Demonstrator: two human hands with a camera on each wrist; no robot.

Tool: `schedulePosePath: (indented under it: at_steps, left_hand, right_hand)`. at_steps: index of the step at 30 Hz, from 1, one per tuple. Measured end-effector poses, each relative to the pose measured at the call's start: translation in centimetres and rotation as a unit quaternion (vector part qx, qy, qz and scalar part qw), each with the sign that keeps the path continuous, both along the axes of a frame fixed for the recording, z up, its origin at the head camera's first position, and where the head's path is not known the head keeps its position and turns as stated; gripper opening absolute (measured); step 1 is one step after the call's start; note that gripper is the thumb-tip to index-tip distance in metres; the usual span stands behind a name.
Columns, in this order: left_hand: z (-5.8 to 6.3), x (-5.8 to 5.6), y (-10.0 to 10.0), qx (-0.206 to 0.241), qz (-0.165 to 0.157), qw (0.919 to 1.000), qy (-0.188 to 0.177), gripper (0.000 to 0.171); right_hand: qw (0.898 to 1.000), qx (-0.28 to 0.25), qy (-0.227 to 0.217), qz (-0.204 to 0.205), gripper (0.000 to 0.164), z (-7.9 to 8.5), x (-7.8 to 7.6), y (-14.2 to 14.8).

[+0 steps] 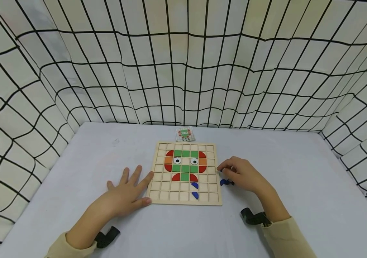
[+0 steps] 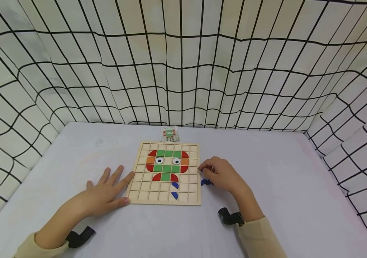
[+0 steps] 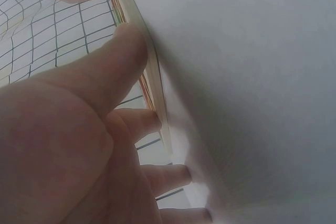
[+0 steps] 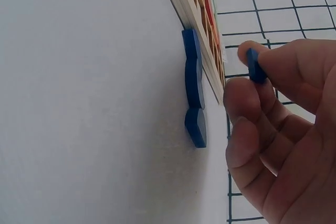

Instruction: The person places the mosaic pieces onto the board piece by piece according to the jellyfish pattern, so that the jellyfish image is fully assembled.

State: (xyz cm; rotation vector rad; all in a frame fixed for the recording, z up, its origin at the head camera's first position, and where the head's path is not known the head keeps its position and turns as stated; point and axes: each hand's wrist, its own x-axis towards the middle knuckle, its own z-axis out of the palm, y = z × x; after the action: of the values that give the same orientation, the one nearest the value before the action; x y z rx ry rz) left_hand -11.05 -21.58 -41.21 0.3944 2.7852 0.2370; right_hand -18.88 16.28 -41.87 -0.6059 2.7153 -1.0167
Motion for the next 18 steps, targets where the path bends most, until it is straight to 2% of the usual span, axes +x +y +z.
schedulePosePath:
  at_steps: [11,14,18]
  left_hand:
    - [0.3,-0.1,0.2,0.008,-0.001,1.0000,-0.004,0.082]
    - [0.4,-0.1,0.3,0.009,0.000,0.9999,-0.007,0.082]
    - [0.5,0.2,0.0,0.009,0.004,0.9999,-0.006,0.081]
  right_hand:
    - [0.999,-0.028,-0.029,0.009,0.012,0.3,0.1,-0.8]
    - [0.998,-0.042,-0.038,0.019,0.014,0.4,0.0,-1.2]
    - [0.997,-0.062,-0.029,0.043,0.020,0.9,-0.3,-2.7]
